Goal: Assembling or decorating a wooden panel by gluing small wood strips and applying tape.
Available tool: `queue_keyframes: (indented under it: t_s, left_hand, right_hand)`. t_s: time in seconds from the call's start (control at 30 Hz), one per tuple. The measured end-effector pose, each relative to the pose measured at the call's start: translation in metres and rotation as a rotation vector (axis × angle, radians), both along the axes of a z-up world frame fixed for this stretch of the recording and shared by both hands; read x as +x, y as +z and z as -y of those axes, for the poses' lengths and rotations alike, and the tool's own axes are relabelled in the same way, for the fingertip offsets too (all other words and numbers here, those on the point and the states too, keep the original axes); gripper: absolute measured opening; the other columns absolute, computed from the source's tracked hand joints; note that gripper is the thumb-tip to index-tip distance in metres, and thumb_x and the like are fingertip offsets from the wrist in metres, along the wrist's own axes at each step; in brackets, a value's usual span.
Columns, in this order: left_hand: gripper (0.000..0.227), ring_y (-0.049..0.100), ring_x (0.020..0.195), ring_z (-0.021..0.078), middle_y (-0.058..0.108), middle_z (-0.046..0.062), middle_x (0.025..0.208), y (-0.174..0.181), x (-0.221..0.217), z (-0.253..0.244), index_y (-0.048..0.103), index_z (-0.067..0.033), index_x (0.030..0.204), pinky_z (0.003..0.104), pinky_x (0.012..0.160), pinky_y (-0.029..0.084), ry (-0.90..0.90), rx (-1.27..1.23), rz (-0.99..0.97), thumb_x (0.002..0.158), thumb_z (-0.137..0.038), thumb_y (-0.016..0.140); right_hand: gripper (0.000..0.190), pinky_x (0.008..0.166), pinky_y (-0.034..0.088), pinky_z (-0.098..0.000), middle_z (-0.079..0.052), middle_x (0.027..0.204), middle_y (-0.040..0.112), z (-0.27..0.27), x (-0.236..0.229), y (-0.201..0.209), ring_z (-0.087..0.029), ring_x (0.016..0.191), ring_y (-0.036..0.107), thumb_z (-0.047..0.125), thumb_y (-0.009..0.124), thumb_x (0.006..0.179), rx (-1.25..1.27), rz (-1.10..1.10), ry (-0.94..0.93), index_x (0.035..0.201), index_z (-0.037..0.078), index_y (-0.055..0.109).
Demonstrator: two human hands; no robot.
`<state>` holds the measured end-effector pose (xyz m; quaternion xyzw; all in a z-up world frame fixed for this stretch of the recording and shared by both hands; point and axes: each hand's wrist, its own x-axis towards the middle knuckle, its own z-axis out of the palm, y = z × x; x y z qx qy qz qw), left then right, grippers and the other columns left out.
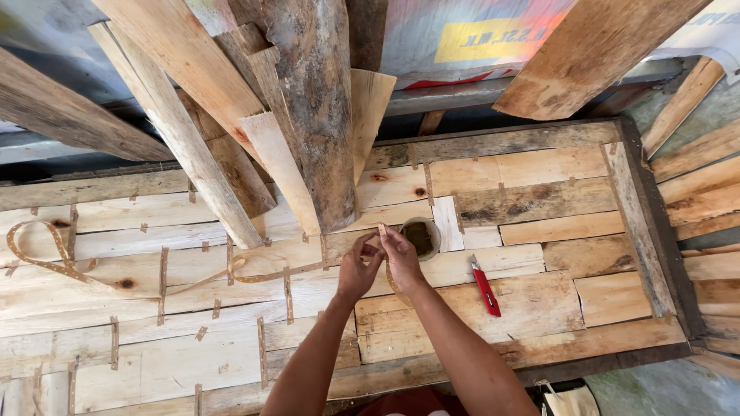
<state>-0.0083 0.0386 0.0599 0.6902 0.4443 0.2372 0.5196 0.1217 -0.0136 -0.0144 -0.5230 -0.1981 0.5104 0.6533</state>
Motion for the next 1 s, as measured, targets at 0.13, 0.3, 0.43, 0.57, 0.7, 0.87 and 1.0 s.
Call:
queue_keyframes:
  t_s: [0.13,0.3,0.43,0.57,0.7,0.87,1.0]
  left_hand:
    - [0.036,0.077,0.090,0.0201,0.078,0.013,0.098,-0.025,0.009,0.010,0.070,-0.0035,0.118,0.035,0.076,0.060,0.000,-0.043,0.025,0.089,-0.025,0.076]
    - [0.019,0.074,0.082,0.0170,0.079,0.011,0.089,-0.040,0.019,0.012,0.074,-0.0009,0.103,0.031,0.076,0.057,-0.048,-0.113,0.146,0.098,-0.018,0.068]
    - [0.017,0.068,0.078,0.0133,0.075,0.008,0.084,-0.040,0.018,0.010,0.068,0.0012,0.096,0.030,0.072,0.055,-0.054,-0.203,0.265,0.100,-0.014,0.062]
    - [0.015,0.065,0.066,0.0126,0.067,0.007,0.071,-0.023,0.019,0.006,0.059,-0.0002,0.091,0.031,0.062,0.054,0.015,-0.271,0.219,0.100,-0.011,0.055]
    - [0.018,0.055,0.061,0.0133,0.062,0.009,0.069,-0.044,0.026,0.008,0.062,0.0006,0.096,0.032,0.056,0.044,-0.060,-0.293,0.169,0.104,-0.015,0.058]
    - [0.023,0.066,0.065,0.0120,0.069,0.006,0.073,-0.049,0.039,0.013,0.061,-0.0019,0.101,0.030,0.062,0.055,-0.167,-0.414,0.166,0.104,-0.024,0.056]
    - [0.030,0.066,0.064,0.0131,0.071,0.007,0.072,-0.075,0.044,0.016,0.066,-0.0012,0.100,0.031,0.061,0.054,-0.201,-0.426,0.016,0.103,-0.030,0.059]
  right_hand:
    - [0.041,0.087,0.054,-0.0326,-0.006,0.130,0.069,0.000,0.007,0.008,-0.015,0.101,0.064,0.021,0.060,0.104,0.005,-0.130,-0.018,0.139,0.001,0.060]
    - [0.049,0.093,0.053,-0.0229,-0.005,0.128,0.072,0.002,0.015,0.030,-0.006,0.109,0.068,0.029,0.058,0.105,-0.053,0.013,-0.023,0.147,0.005,0.053]
    - [0.067,0.070,0.044,-0.0309,-0.018,0.085,0.055,0.007,0.027,0.045,-0.016,0.080,0.049,0.036,0.063,0.109,-0.411,0.381,0.037,0.167,0.014,0.039]
    - [0.047,0.069,0.055,-0.0240,-0.003,0.096,0.076,0.013,0.035,0.045,-0.009,0.079,0.068,0.037,0.063,0.099,-0.283,0.225,0.114,0.136,0.007,0.061]
    - [0.025,0.065,0.050,-0.0249,-0.007,0.090,0.074,0.022,0.049,-0.028,-0.008,0.076,0.062,0.021,0.073,0.101,-0.217,0.467,0.100,0.110,-0.002,0.076]
    - [0.015,0.061,0.054,-0.0269,-0.004,0.084,0.071,0.018,0.061,0.036,-0.012,0.067,0.062,0.016,0.069,0.096,-0.476,0.397,-0.055,0.105,0.005,0.072]
    - [0.014,0.068,0.059,-0.0249,-0.002,0.087,0.072,0.020,0.095,0.009,-0.011,0.074,0.067,0.013,0.072,0.092,-0.404,0.473,-0.220,0.103,0.003,0.069]
